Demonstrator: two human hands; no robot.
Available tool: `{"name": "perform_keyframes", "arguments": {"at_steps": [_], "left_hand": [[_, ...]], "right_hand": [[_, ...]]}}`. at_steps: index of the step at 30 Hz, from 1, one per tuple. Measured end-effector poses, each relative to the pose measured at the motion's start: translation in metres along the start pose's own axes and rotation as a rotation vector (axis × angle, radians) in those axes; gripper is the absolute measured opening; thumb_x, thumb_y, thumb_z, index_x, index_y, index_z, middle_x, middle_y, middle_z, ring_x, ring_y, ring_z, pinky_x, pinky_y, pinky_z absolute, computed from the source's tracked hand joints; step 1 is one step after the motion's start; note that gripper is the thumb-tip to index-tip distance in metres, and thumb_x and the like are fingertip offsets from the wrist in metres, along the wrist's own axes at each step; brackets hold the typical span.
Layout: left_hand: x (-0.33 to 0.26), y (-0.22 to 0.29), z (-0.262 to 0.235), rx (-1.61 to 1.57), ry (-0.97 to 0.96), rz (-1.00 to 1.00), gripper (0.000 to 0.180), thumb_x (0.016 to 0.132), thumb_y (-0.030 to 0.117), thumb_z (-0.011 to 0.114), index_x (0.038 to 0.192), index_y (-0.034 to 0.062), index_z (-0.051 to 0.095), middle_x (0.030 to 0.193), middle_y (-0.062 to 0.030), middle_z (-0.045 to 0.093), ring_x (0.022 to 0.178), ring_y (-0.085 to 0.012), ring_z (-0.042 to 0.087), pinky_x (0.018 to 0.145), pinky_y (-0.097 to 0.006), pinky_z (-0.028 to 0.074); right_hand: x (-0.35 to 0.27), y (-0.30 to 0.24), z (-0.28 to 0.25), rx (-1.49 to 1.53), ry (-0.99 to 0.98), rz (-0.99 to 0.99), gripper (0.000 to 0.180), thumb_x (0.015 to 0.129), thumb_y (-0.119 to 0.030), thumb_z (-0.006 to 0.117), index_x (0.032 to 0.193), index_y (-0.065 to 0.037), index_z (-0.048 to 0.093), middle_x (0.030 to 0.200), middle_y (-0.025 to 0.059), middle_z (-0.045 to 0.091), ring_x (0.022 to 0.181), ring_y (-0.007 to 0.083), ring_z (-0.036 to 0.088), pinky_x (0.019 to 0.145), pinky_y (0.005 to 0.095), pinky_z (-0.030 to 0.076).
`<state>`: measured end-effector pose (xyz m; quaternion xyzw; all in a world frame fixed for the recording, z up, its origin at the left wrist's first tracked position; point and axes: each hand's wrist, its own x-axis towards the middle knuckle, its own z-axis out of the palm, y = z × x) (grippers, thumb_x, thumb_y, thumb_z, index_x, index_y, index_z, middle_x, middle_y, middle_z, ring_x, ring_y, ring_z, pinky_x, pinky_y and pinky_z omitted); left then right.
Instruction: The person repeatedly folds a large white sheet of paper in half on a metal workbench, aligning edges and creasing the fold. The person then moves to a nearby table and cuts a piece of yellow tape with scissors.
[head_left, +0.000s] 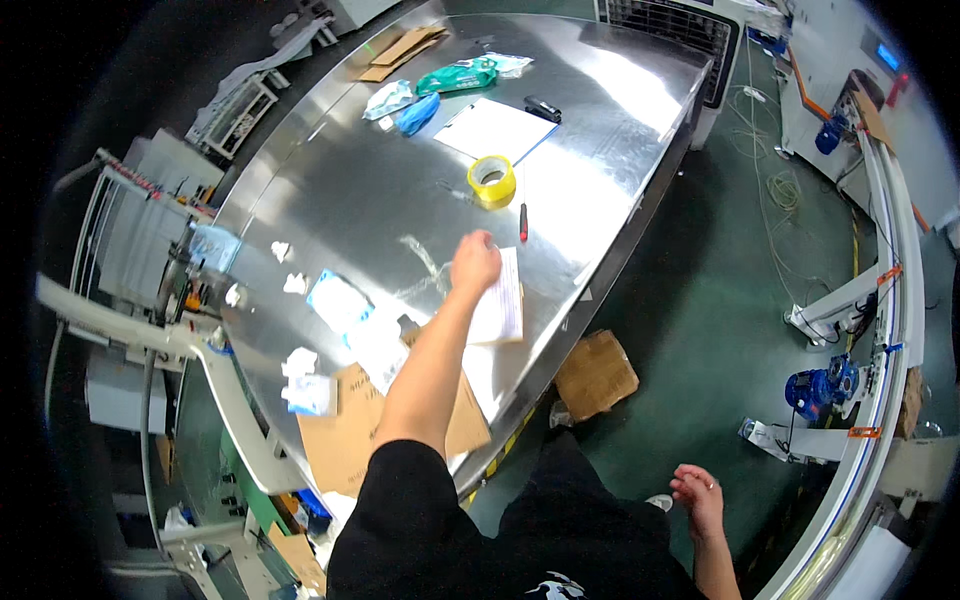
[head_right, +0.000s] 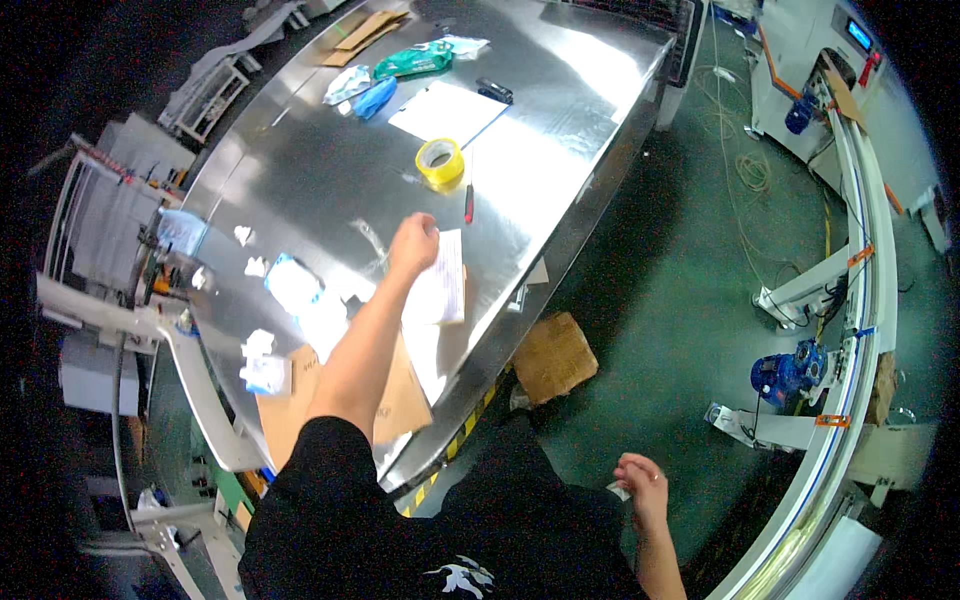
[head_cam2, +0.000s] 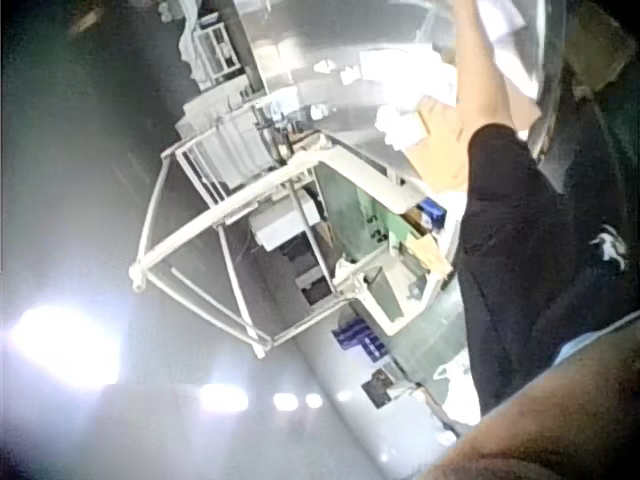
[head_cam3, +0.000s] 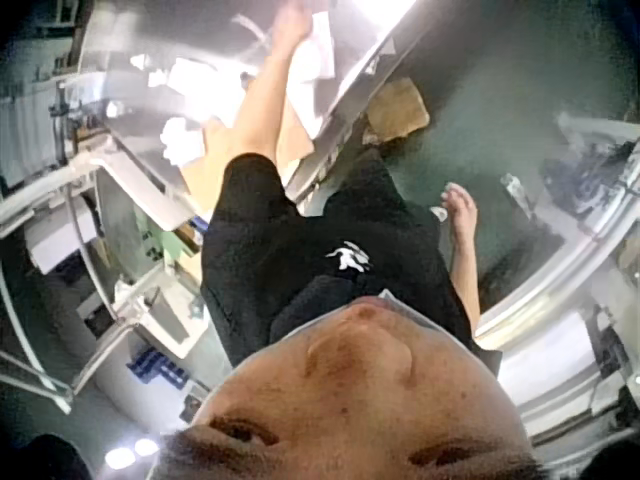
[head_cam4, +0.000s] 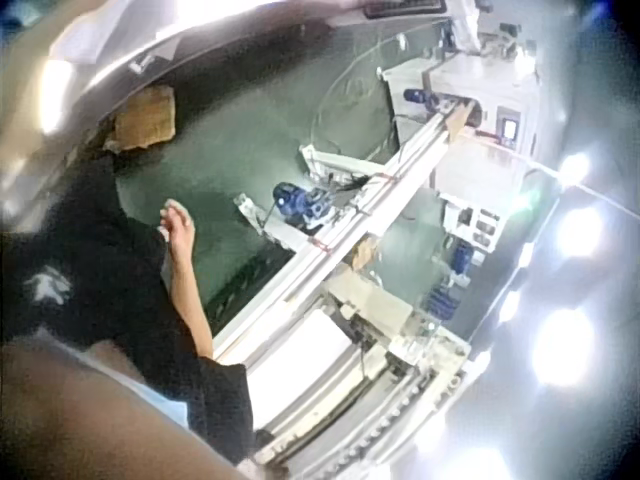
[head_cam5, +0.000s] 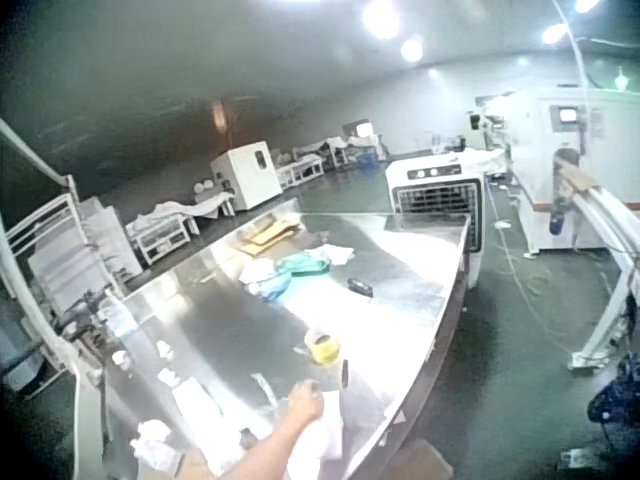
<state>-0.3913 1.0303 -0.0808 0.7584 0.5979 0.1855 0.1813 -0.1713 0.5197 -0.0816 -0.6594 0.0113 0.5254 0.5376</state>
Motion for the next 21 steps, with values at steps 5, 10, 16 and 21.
{"name": "perform_keyframes", "arguments": {"at_steps": [5,10,16,21], "left_hand": [[0.115,0.000,0.001,0.268,-0.028,0.182,0.039,0.086,0.027,0.054,0.119,0.0071,0.058,0.123,-0.0165,0.058,0.116,-0.0319,0.054,0.101,-0.045,0.039],[0.170,0.019,0.022,0.431,-0.286,0.159,0.044,0.090,0.036,0.048,0.123,0.0091,0.059,0.126,-0.0164,0.058,0.122,-0.0287,0.052,0.112,-0.049,0.023],[0.194,0.016,-0.005,-0.462,-0.414,-0.096,0.046,0.096,0.040,0.045,0.118,0.0034,0.061,0.120,-0.0144,0.062,0.110,-0.0278,0.060,0.104,-0.045,0.036],[0.094,0.102,-0.068,-1.601,-0.714,-0.240,0.041,0.099,0.029,0.045,0.126,-0.0011,0.049,0.117,-0.0107,0.061,0.105,-0.0213,0.061,0.091,-0.036,0.049]], "right_hand": [[-0.005,0.004,0.057,-0.146,0.070,0.076,0.020,0.090,-0.012,0.059,0.106,-0.002,0.064,0.096,0.0061,0.067,0.082,0.0143,0.064,0.072,0.0267,0.050],[-0.003,-0.006,0.097,-0.145,0.135,0.044,0.020,0.090,-0.010,0.059,0.107,-0.001,0.064,0.096,0.0056,0.067,0.081,0.0144,0.064,0.071,0.0267,0.050],[0.010,-0.018,0.130,-0.215,0.102,-0.091,0.022,0.090,-0.012,0.060,0.108,0.001,0.063,0.096,0.0048,0.066,0.083,0.0137,0.062,0.074,0.0270,0.049],[0.038,-0.067,0.151,-0.447,0.111,-0.353,0.024,0.089,-0.012,0.062,0.110,0.000,0.063,0.095,0.0054,0.067,0.085,0.0120,0.062,0.078,0.0269,0.049]]}}
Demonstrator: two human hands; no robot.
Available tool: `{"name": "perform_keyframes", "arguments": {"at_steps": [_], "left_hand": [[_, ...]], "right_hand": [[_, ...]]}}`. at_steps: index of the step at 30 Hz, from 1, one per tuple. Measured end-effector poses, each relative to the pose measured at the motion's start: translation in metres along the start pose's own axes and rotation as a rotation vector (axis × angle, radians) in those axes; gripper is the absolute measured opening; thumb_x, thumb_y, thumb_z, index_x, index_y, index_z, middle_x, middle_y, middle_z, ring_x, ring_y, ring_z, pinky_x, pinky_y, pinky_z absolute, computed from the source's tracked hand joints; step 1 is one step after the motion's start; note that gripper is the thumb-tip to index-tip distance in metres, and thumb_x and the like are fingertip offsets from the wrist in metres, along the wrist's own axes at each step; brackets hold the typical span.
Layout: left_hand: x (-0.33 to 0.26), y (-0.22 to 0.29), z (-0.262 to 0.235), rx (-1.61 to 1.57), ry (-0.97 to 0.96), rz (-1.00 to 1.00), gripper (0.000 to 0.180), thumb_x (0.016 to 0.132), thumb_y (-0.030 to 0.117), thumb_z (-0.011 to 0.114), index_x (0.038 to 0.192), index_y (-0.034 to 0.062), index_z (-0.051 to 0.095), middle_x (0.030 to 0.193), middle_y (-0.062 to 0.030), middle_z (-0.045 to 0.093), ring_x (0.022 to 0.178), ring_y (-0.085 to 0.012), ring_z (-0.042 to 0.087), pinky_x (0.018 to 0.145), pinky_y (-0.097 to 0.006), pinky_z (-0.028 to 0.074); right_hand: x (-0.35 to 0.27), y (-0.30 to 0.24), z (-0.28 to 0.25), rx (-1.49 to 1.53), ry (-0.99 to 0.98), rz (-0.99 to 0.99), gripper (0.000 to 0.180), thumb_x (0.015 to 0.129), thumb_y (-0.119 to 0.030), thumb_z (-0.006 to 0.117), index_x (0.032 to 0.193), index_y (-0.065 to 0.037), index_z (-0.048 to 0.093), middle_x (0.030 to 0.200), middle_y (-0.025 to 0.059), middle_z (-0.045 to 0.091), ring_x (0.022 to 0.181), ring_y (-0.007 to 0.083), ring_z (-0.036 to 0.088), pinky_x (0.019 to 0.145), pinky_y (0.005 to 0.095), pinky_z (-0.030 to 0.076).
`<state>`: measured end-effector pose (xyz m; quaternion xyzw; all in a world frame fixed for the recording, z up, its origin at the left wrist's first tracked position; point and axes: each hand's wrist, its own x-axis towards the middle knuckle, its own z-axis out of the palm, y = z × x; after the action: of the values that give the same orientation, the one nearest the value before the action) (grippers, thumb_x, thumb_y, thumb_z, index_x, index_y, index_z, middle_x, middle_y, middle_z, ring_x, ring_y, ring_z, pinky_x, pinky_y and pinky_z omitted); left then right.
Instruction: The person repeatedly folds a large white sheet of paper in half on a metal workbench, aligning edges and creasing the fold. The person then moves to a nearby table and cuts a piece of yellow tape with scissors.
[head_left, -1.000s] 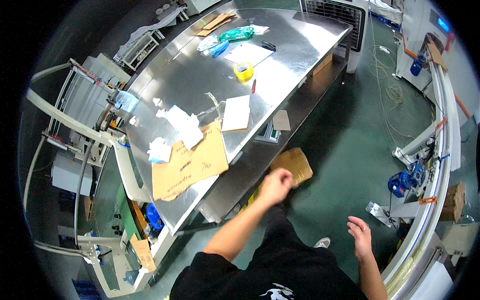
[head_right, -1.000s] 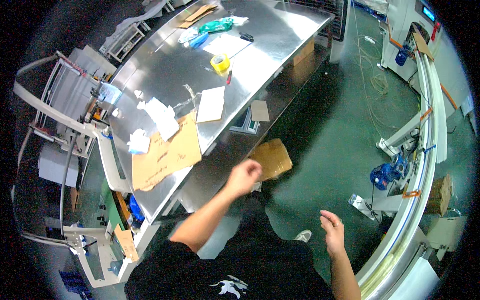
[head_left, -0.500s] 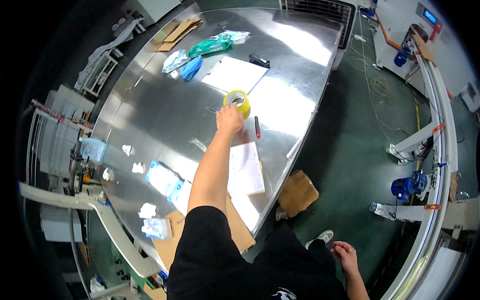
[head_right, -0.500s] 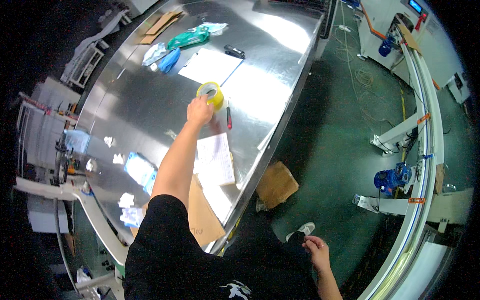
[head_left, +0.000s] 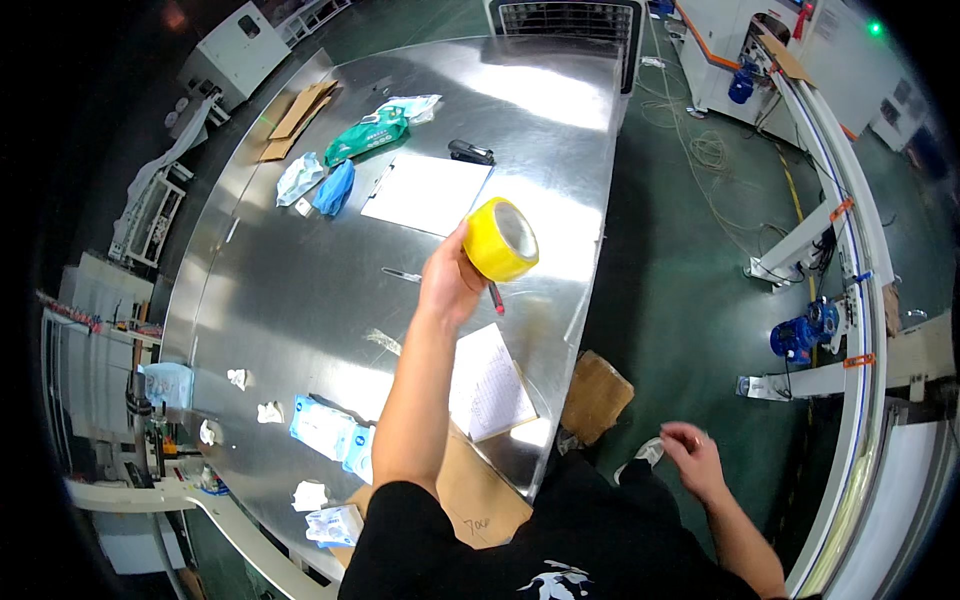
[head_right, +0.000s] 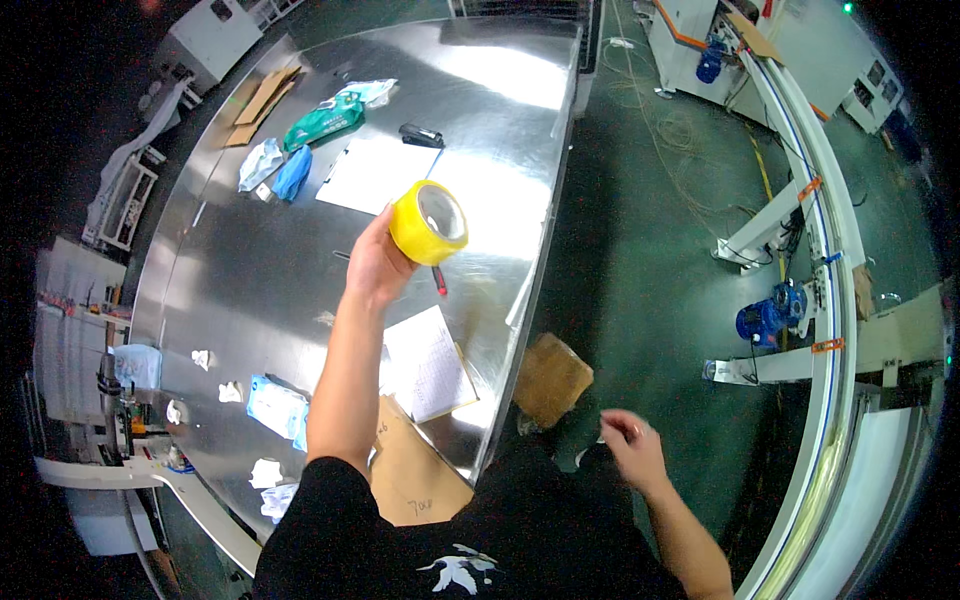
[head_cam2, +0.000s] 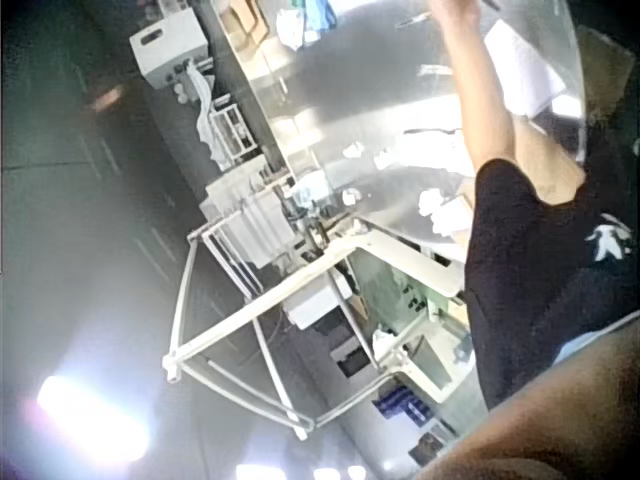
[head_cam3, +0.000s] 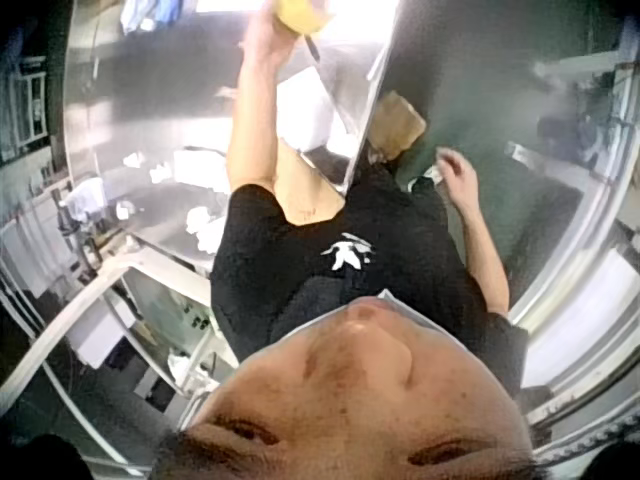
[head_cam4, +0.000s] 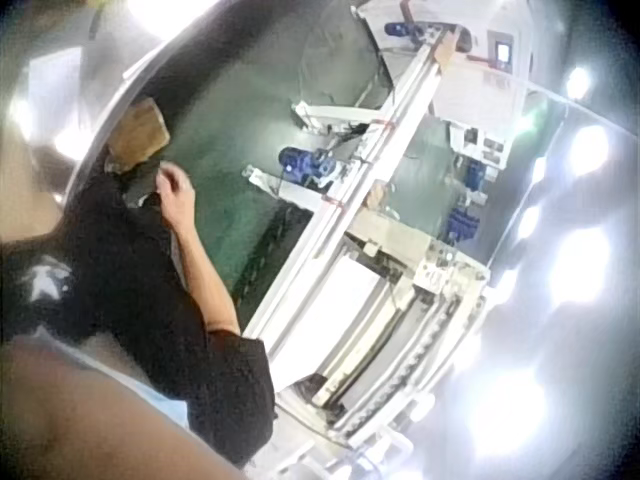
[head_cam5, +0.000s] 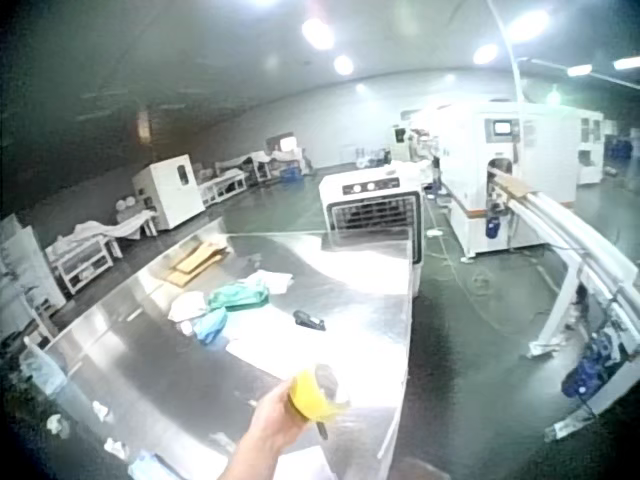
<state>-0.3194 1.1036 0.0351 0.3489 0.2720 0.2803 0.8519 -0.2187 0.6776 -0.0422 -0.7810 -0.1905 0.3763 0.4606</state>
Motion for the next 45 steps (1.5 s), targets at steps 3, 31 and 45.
{"name": "perform_keyframes", "arguments": {"at_steps": [3,31,45], "left_hand": [[-0.048,-0.011,0.016,-0.338,-0.364,-0.047,0.039,0.099,0.028,0.042,0.123,-0.0011,0.050,0.118,-0.0152,0.060,0.101,-0.0235,0.063,0.087,-0.037,0.053],[-0.146,-0.085,0.086,-1.120,-0.383,-0.348,0.043,0.098,0.024,0.035,0.126,-0.0070,0.048,0.092,-0.0036,0.060,0.080,-0.0149,0.053,0.076,-0.029,0.045],[-0.189,-0.153,0.012,0.433,0.062,-0.027,0.019,0.088,0.010,0.060,0.106,0.0067,0.056,0.100,-0.0026,0.061,0.089,-0.0111,0.057,0.074,-0.025,0.047]], "right_hand": [[0.023,-0.067,0.020,-0.007,0.013,-0.355,0.026,0.087,-0.009,0.063,0.111,-0.001,0.062,0.097,0.0074,0.065,0.084,0.0120,0.062,0.078,0.0265,0.050],[0.012,-0.152,-0.001,0.160,0.043,-0.675,0.024,0.084,-0.010,0.070,0.105,-0.002,0.063,0.099,0.0083,0.065,0.084,0.0134,0.062,0.074,0.0259,0.050],[0.039,-0.103,0.050,-0.018,-0.150,-0.109,0.012,0.083,-0.010,0.066,0.085,0.002,0.067,0.074,0.0031,0.064,0.068,0.0070,0.058,0.064,0.0239,0.047]]}}
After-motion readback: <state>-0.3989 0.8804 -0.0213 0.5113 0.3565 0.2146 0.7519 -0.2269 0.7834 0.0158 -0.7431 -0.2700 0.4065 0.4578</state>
